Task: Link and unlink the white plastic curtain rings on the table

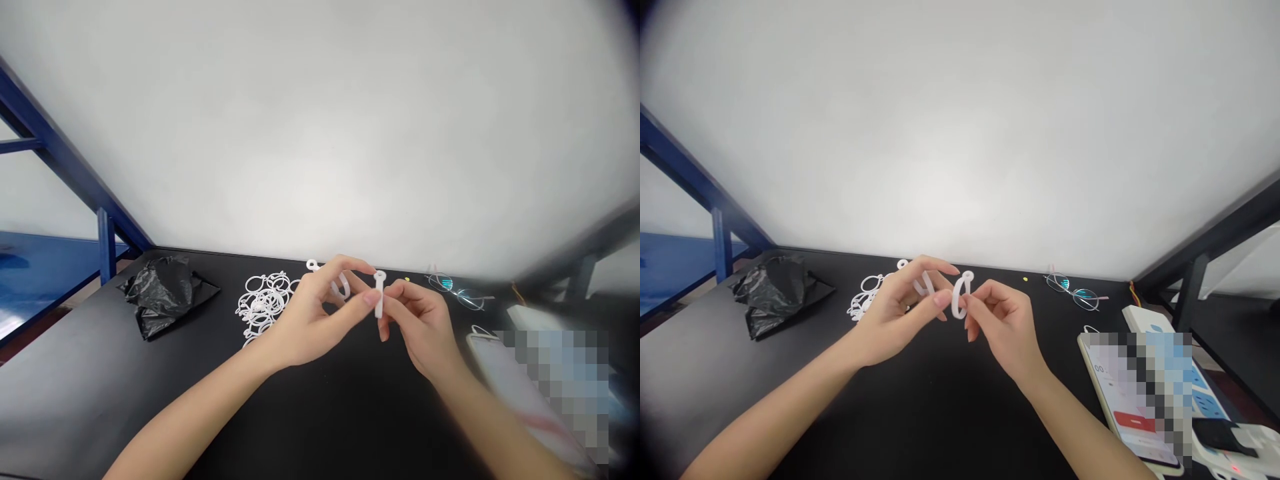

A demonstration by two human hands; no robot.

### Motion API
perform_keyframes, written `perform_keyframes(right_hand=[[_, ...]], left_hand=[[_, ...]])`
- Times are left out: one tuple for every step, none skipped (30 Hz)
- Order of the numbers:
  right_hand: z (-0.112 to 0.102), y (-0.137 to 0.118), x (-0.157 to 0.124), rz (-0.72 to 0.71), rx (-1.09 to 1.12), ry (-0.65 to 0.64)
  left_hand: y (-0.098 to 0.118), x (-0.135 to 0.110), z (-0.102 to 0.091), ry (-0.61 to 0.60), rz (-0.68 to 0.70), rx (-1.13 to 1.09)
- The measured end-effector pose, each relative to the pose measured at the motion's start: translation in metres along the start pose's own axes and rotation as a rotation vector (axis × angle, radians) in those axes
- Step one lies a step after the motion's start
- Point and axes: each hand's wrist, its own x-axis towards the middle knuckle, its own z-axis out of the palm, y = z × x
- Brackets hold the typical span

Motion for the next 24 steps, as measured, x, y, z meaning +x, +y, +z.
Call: perform_keyframes(right_hand=[[0.000,-0.001,0.000,-0.008,-0.033,-0.036],[-0.001,-0.002,0.001,-0.008,-0.061,-0.084],[-0.001,-0.003,0.001,-0.003,-0.077,-0.130],[-0.002,-0.003,0.002,0.007,-0.078,-0.165],[-0.003,-0.004,0.003,0.017,-0.068,-0.188],[-0.004,-0.005,0.004,0.028,-0.049,-0.206],[-0.005,-0.006,0.005,0.043,-0.028,-0.222],[-0.006,-0.007,0.006,0.063,-0.003,-0.238],[-0.008,-0.008,0.007,0.088,0.025,-0.261],[-0.009,-0.009,0.007,0.109,0.049,-0.293],[-0.010,-0.010,0.007,0.123,0.070,-0.334],[-0.010,-0.011,0.007,0.129,0.085,-0.395],[-0.011,-0.012,0.006,0.126,0.096,-0.471],[-0.011,-0.013,0.006,0.118,0.103,-0.553],[-0.010,-0.013,0.004,0.110,0.105,-0.620],[-0.009,-0.013,0.003,0.103,0.105,-0.656],[-0.008,-0.013,0.002,0.098,0.097,-0.658],[-0.006,-0.013,0.000,0.091,0.081,-0.633],[-0.004,-0.014,-0.001,0.082,0.059,-0.594],[-0.003,-0.014,-0.002,0.074,0.038,-0.559],[-0.001,-0.014,-0.004,0.064,0.024,-0.528],[0.001,-0.014,-0.005,0.049,0.016,-0.498],[0.002,-0.015,-0.006,0.028,0.013,-0.463],[0.004,-0.015,-0.007,0.001,0.007,-0.422]], left_hand=[[-0.002,0.001,0.002,-0.004,0.001,-0.026],[-0.004,0.001,0.003,-0.016,-0.002,-0.068],[-0.006,0.002,0.005,-0.040,-0.011,-0.119],[-0.007,0.002,0.006,-0.075,-0.017,-0.172],[-0.008,0.002,0.007,-0.122,-0.020,-0.220],[-0.008,0.002,0.008,-0.174,-0.014,-0.247],[-0.008,0.001,0.008,-0.219,0.010,-0.239],[-0.008,0.000,0.008,-0.251,0.061,-0.184],[-0.008,-0.001,0.008,-0.261,0.146,-0.087],[-0.010,-0.003,0.009,-0.250,0.258,0.037],[-0.012,-0.004,0.011,-0.228,0.379,0.173],[-0.015,-0.005,0.012,-0.204,0.495,0.299],[-0.018,-0.006,0.015,-0.187,0.595,0.400],[-0.022,-0.006,0.018,-0.180,0.673,0.475],[-0.025,-0.006,0.021,-0.186,0.723,0.528],[-0.029,-0.006,0.023,-0.202,0.752,0.567],[-0.033,-0.006,0.026,-0.220,0.767,0.593],[-0.035,-0.006,0.028,-0.244,0.766,0.604],[-0.037,-0.006,0.030,-0.276,0.748,0.600],[-0.038,-0.006,0.031,-0.312,0.718,0.582],[-0.038,-0.006,0.031,-0.342,0.686,0.546],[-0.037,-0.006,0.031,-0.361,0.652,0.497],[-0.034,-0.006,0.031,-0.368,0.617,0.435],[-0.031,-0.005,0.030,-0.367,0.575,0.362]])
